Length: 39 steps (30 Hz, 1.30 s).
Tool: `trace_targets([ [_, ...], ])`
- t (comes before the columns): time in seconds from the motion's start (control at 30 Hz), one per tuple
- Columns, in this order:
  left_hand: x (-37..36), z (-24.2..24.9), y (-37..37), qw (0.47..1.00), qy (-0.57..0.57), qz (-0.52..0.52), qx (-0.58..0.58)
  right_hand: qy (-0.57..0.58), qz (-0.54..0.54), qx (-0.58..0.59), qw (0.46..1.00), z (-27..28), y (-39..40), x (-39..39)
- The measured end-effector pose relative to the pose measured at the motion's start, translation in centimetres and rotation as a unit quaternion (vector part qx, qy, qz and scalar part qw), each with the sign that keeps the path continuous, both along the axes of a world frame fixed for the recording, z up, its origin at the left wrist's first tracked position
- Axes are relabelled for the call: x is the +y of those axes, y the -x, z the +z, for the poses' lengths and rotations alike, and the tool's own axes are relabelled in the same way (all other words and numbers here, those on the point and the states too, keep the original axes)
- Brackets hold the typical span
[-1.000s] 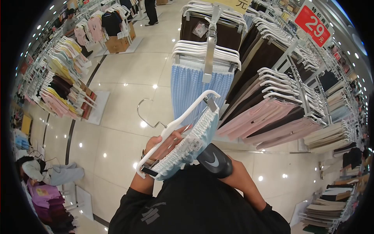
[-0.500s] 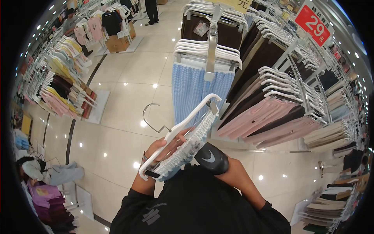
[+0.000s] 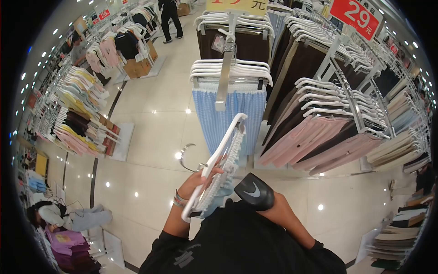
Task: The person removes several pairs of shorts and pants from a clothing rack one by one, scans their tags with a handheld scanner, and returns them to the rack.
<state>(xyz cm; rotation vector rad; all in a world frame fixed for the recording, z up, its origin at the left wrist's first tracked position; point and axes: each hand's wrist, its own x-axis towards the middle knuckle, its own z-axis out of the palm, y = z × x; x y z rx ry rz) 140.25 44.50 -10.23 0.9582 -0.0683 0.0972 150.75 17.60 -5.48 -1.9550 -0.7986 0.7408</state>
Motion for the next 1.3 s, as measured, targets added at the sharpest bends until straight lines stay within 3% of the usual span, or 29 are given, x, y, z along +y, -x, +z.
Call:
trace_targets([
  [0.1, -1.1, 0.4, -2.0, 0.995, -0.088, 0.039, 0.037, -0.064, -0.021, 0.04, 0.997, -2.4, -1.7, -1.6],
  [0.43, -4.9, -1.4, -12.4, 0.954, -0.129, 0.237, 0.133, -0.109, -0.096, 0.116, 0.982, -4.9, -10.8, -6.3],
  [0.5, -5.2, -1.1, -14.8, 0.923, -0.118, 0.322, 0.172, -0.122, -0.102, 0.14, 0.977, -5.3, -12.7, -7.4],
  [0.57, -5.2, 0.0, -17.1, 0.918, -0.094, 0.357, 0.145, -0.089, -0.114, 0.138, 0.98, -5.3, -14.6, -8.4],
  [0.63, -4.8, 0.8, -18.2, 0.878, -0.051, 0.455, 0.143, -0.108, -0.115, 0.145, 0.977, -5.3, -16.0, -9.1],
  [0.77, -3.8, 0.8, -18.4, 0.834, -0.031, 0.528, 0.157, -0.113, -0.1, 0.141, 0.978, -6.9, -18.7, -10.8],
  [1.07, -3.6, -2.4, -17.5, 0.812, -0.048, 0.548, 0.196, -0.112, -0.094, 0.145, 0.978, -6.5, -22.1, -12.7],
  [1.23, -2.7, -2.2, -17.0, 0.817, -0.12, 0.514, 0.233, -0.152, -0.098, 0.188, 0.965, -7.2, -22.8, -12.9],
  [1.3, -2.1, -2.4, -16.5, 0.81, -0.143, 0.507, 0.259, -0.143, -0.092, 0.149, 0.974, -8.0, -22.7, -12.9],
])
